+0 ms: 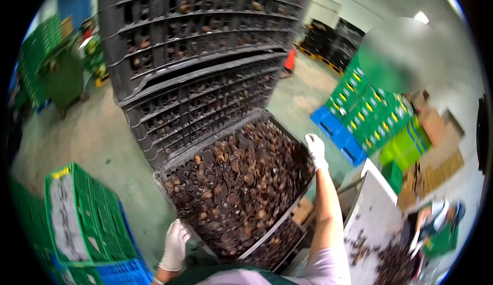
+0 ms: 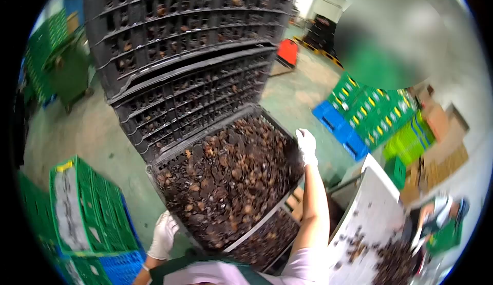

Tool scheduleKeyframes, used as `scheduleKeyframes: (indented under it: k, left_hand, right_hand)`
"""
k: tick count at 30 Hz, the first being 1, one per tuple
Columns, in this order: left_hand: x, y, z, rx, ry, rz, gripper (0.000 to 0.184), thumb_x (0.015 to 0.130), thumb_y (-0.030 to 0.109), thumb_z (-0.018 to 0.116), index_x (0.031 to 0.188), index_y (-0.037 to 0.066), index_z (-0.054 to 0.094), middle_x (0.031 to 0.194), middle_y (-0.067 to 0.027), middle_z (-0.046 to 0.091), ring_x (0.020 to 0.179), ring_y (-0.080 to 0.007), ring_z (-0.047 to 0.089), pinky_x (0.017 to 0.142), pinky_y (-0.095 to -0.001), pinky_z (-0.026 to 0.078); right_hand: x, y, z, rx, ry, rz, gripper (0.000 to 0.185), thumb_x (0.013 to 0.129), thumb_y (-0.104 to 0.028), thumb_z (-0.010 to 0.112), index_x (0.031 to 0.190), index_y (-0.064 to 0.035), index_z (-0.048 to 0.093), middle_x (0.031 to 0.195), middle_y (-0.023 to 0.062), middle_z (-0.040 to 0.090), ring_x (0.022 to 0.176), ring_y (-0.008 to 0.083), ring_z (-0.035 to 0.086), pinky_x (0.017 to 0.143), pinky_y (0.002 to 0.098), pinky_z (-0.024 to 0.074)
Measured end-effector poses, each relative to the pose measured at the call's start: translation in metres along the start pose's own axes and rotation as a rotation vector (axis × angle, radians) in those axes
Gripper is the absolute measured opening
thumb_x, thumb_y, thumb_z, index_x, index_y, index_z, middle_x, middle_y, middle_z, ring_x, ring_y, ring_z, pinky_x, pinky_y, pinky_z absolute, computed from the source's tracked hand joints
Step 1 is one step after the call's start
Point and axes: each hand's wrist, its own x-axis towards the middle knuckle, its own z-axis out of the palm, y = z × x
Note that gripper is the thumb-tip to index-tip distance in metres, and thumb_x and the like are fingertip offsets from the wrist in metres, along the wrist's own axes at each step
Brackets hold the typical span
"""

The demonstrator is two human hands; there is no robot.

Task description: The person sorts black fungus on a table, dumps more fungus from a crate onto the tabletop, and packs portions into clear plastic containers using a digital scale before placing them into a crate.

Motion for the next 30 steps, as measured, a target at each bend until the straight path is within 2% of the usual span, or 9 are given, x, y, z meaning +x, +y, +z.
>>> scheduleKeyframes:
  k: [5, 7, 9, 11, 13, 21, 22, 24, 30]
  left_hand:
    - [0.020, -0.009, 0.028, -0.209, 0.107, -0.012, 0.034, 0.096, 0.040, 0.050, 0.109, 0.008, 0.051, 0.090, -0.0056, 0.057, 0.078, -0.0175, 0.056, 0.076, -0.0347, 0.049]
    - [0.022, -0.007, 0.044, -0.325, 0.131, -0.013, 0.038, 0.092, 0.044, 0.057, 0.104, 0.009, 0.048, 0.080, -0.0041, 0.054, 0.069, -0.0152, 0.053, 0.066, -0.0317, 0.048]
    - [0.026, -0.006, 0.060, -0.199, 0.264, 0.022, 0.043, 0.090, 0.046, 0.060, 0.103, 0.009, 0.044, 0.076, -0.0026, 0.051, 0.065, -0.0123, 0.050, 0.060, -0.0288, 0.046]
    - [0.013, 0.006, 0.075, -0.101, 0.302, 0.055, 0.041, 0.089, 0.043, 0.062, 0.101, 0.009, 0.042, 0.071, -0.0019, 0.049, 0.053, -0.0090, 0.044, 0.044, -0.0242, 0.037]
    - [0.021, 0.000, 0.072, -0.039, 0.291, 0.053, 0.036, 0.090, 0.041, 0.062, 0.098, 0.010, 0.044, 0.068, 0.0001, 0.047, 0.050, -0.0078, 0.041, 0.041, -0.0225, 0.033]
    - [0.026, -0.011, 0.057, -0.289, -0.056, 0.095, 0.030, 0.090, 0.035, 0.064, 0.091, 0.013, 0.044, 0.061, 0.0048, 0.039, 0.048, -0.0071, 0.035, 0.040, -0.0243, 0.029]
    - [0.015, -0.003, 0.067, -0.182, 0.131, 0.125, 0.031, 0.089, 0.034, 0.064, 0.089, 0.013, 0.042, 0.060, 0.0049, 0.037, 0.048, -0.0069, 0.035, 0.041, -0.0243, 0.030]
    - [0.013, -0.003, 0.061, -0.208, 0.105, 0.137, 0.031, 0.089, 0.032, 0.066, 0.089, 0.014, 0.041, 0.062, 0.0061, 0.038, 0.049, -0.0050, 0.036, 0.040, -0.0227, 0.031]
    - [-0.023, 0.007, 0.032, -0.196, 0.166, 0.039, 0.027, 0.087, 0.029, 0.069, 0.084, 0.017, 0.045, 0.059, 0.0085, 0.040, 0.046, -0.0029, 0.037, 0.040, -0.0196, 0.030]
  right_hand:
    - [0.047, -0.006, 0.035, -0.197, -0.536, 0.166, 0.079, 0.081, -0.056, 0.060, 0.129, 0.0052, 0.049, 0.131, 0.0227, 0.053, 0.125, 0.0329, 0.048, 0.106, 0.0371, 0.0351]
    - [0.068, 0.034, 0.049, 0.112, -0.779, 0.208, 0.065, 0.081, -0.050, 0.065, 0.108, 0.0099, 0.063, 0.098, 0.0172, 0.068, 0.091, 0.0211, 0.062, 0.084, 0.0363, 0.0473]
    - [0.063, 0.011, 0.034, 0.209, -0.843, 0.338, 0.054, 0.080, -0.042, 0.070, 0.090, 0.0107, 0.068, 0.082, 0.0094, 0.067, 0.081, 0.0128, 0.057, 0.073, 0.0372, 0.0484]
    - [0.076, 0.017, 0.042, -0.112, -0.763, 0.231, 0.047, 0.076, -0.039, 0.074, 0.089, 0.0060, 0.069, 0.080, 0.0133, 0.068, 0.071, 0.0212, 0.061, 0.068, 0.0383, 0.0491]
    - [0.076, 0.031, 0.055, 0.048, -0.740, 0.300, 0.046, 0.076, -0.038, 0.074, 0.089, 0.0052, 0.065, 0.069, 0.0103, 0.065, 0.066, 0.0250, 0.059, 0.062, 0.0417, 0.0462]
    - [0.063, 0.012, 0.074, -0.045, -0.553, 0.008, 0.040, 0.077, -0.035, 0.073, 0.089, 0.0024, 0.065, 0.067, 0.0059, 0.063, 0.061, 0.0212, 0.056, 0.057, 0.0393, 0.0439]
    - [0.056, 0.015, 0.067, -0.074, -0.529, -0.003, 0.039, 0.077, -0.034, 0.073, 0.089, 0.0020, 0.065, 0.066, 0.0054, 0.062, 0.061, 0.0207, 0.056, 0.056, 0.0390, 0.0436]
    - [0.056, 0.042, 0.057, -0.055, -0.540, 0.259, 0.026, 0.079, -0.027, 0.072, 0.085, -0.0026, 0.066, 0.065, -0.0002, 0.059, 0.055, 0.0135, 0.050, 0.051, 0.0342, 0.0389]
    - [0.008, -0.033, -0.044, 0.016, -0.475, 0.206, 0.028, 0.081, -0.020, 0.069, 0.099, 0.0017, 0.064, 0.082, 0.0058, 0.063, 0.070, 0.0126, 0.054, 0.066, 0.0297, 0.0455]
